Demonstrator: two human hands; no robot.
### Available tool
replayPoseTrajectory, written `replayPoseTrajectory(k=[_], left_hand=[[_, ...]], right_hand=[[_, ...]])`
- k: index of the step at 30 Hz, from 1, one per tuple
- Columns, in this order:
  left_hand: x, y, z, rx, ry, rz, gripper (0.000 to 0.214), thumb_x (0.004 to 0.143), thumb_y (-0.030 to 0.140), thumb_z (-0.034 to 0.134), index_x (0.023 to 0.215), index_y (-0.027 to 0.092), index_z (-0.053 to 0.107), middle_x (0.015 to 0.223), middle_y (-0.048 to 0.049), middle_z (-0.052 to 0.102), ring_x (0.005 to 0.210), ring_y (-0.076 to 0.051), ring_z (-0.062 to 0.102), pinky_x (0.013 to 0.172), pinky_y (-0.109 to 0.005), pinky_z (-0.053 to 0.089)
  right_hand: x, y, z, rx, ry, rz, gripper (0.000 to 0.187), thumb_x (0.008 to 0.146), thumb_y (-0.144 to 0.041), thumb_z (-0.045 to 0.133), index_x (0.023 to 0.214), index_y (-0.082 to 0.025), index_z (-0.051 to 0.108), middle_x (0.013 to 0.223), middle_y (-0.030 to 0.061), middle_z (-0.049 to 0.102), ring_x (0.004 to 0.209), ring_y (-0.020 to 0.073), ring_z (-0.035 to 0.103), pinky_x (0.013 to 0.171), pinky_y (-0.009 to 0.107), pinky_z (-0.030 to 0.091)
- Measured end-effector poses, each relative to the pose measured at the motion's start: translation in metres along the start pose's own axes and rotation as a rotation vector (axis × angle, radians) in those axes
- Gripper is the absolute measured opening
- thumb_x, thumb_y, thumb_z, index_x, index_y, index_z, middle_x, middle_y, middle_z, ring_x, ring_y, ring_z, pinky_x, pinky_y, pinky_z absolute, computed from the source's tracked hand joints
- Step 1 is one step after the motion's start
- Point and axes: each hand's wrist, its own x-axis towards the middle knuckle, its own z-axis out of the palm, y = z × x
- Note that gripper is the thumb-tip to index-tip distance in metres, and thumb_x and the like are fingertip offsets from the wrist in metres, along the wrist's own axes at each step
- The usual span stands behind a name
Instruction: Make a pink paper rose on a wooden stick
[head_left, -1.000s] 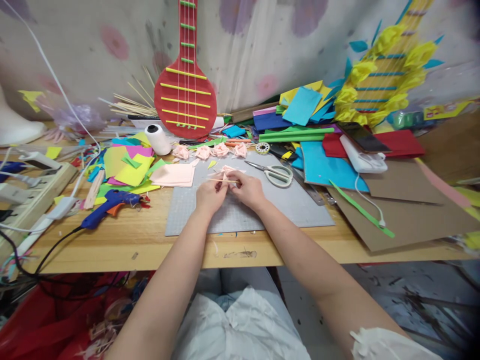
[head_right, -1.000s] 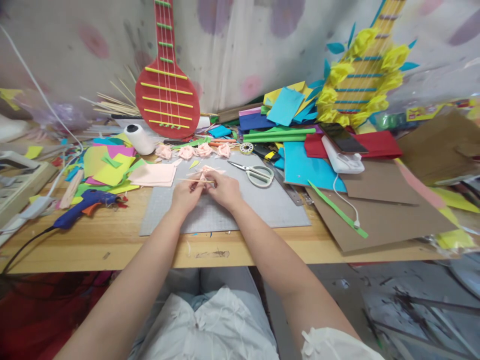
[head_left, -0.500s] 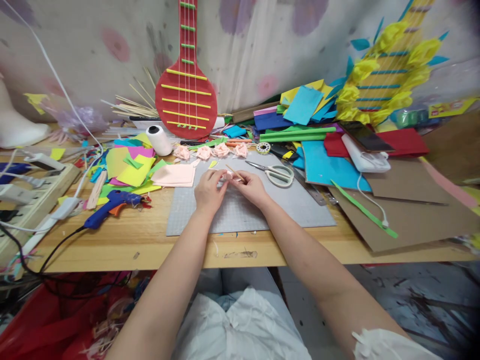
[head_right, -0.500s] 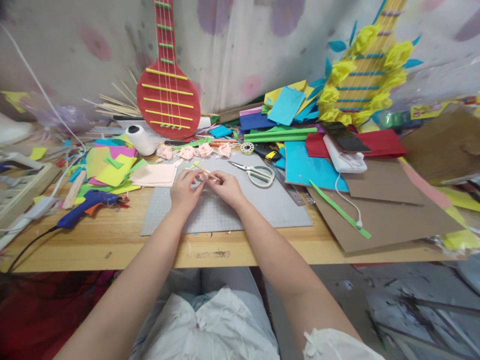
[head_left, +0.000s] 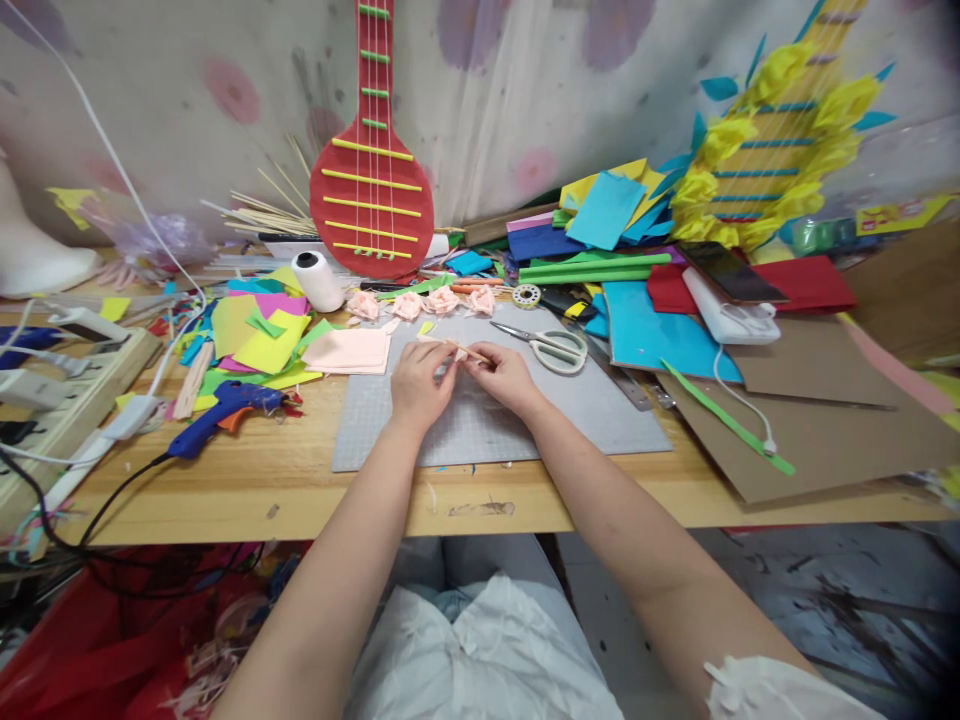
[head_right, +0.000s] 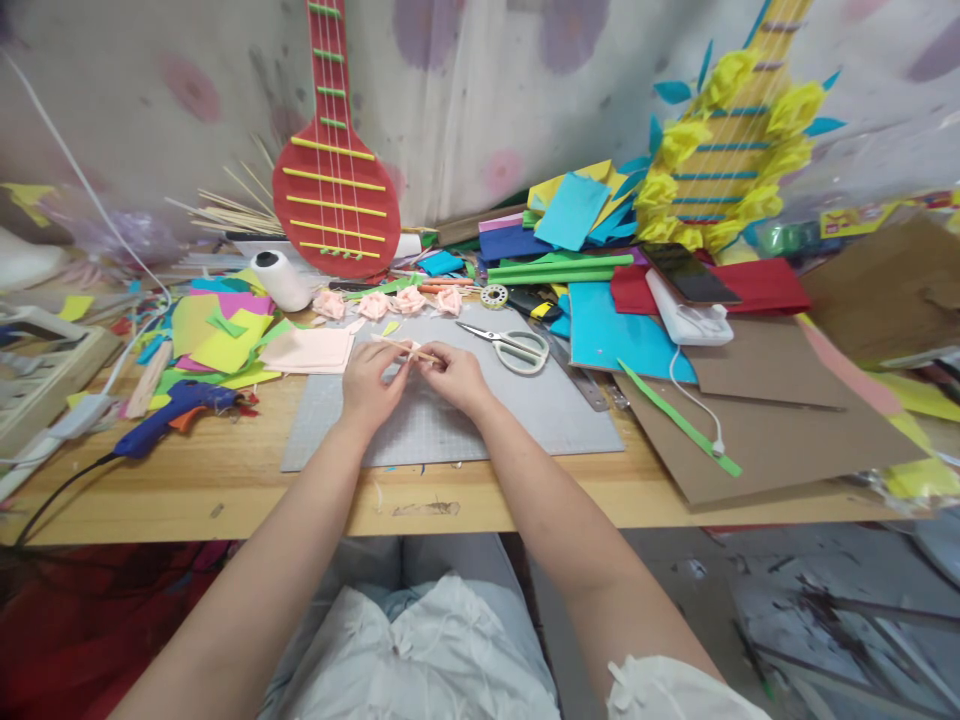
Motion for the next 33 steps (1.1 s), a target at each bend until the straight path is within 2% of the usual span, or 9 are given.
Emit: replayPoseTrajectory(k=[8,11,15,18,27,33], left_hand=[[0.0001,-0.0004,0.0006,0.010,0.013,-0.024,0.025,0.082,0.024,0.044,0.100,0.021,0.061,0.102,-0.0040,0.062,0.099,-0.017,0.050,0.088,-0.030,0.037],[-0.0001,-0.0017,0.0019,0.010,0.046,-0.010,0.025,0.081,0.023,0.045,0.100,0.020,0.061,0.100,-0.0036,0.063,0.097,-0.017,0.051,0.087,-0.030,0.038],[-0.0004,-0.0040,0.0044,-0.003,0.104,0.019,0.023,0.080,0.022,0.046,0.098,0.019,0.061,0.097,-0.0031,0.065,0.093,-0.018,0.053,0.085,-0.031,0.040],[-0.0006,-0.0050,0.0057,-0.003,0.131,0.032,0.022,0.080,0.021,0.047,0.096,0.020,0.062,0.095,-0.0032,0.065,0.091,-0.018,0.053,0.083,-0.032,0.041],[-0.0003,-0.0043,0.0060,0.028,0.121,0.049,0.020,0.080,0.021,0.047,0.094,0.021,0.062,0.093,-0.0027,0.066,0.089,-0.018,0.053,0.080,-0.032,0.039],[-0.0006,-0.0052,0.0064,0.084,0.113,0.025,0.022,0.078,0.021,0.050,0.096,0.021,0.062,0.093,-0.0033,0.065,0.089,-0.020,0.053,0.079,-0.034,0.037]], right_hand=[[-0.0023,-0.0016,0.0008,-0.074,0.030,-0.023,0.026,0.072,-0.033,0.049,0.088,-0.018,0.063,0.061,-0.0040,0.054,0.050,0.0068,0.039,0.053,0.019,0.032],[-0.0030,-0.0013,0.0020,-0.100,0.056,-0.004,0.027,0.071,-0.036,0.052,0.089,-0.019,0.063,0.059,-0.0043,0.054,0.050,0.0073,0.041,0.054,0.019,0.033],[-0.0033,-0.0025,0.0017,-0.061,0.045,-0.019,0.026,0.071,-0.036,0.053,0.089,-0.019,0.062,0.068,-0.0023,0.060,0.055,0.0077,0.046,0.057,0.019,0.036],[-0.0028,-0.0030,0.0016,-0.047,0.042,-0.029,0.025,0.072,-0.035,0.054,0.089,-0.018,0.062,0.068,-0.0018,0.061,0.054,0.0077,0.046,0.056,0.019,0.036],[-0.0019,-0.0019,0.0043,-0.066,0.095,-0.019,0.028,0.073,-0.040,0.053,0.087,-0.019,0.063,0.070,-0.0008,0.062,0.057,0.0090,0.050,0.056,0.020,0.036],[-0.0027,-0.0022,0.0054,-0.105,0.085,-0.044,0.027,0.072,-0.040,0.055,0.090,-0.021,0.063,0.075,-0.0004,0.065,0.059,0.0101,0.053,0.059,0.021,0.038]])
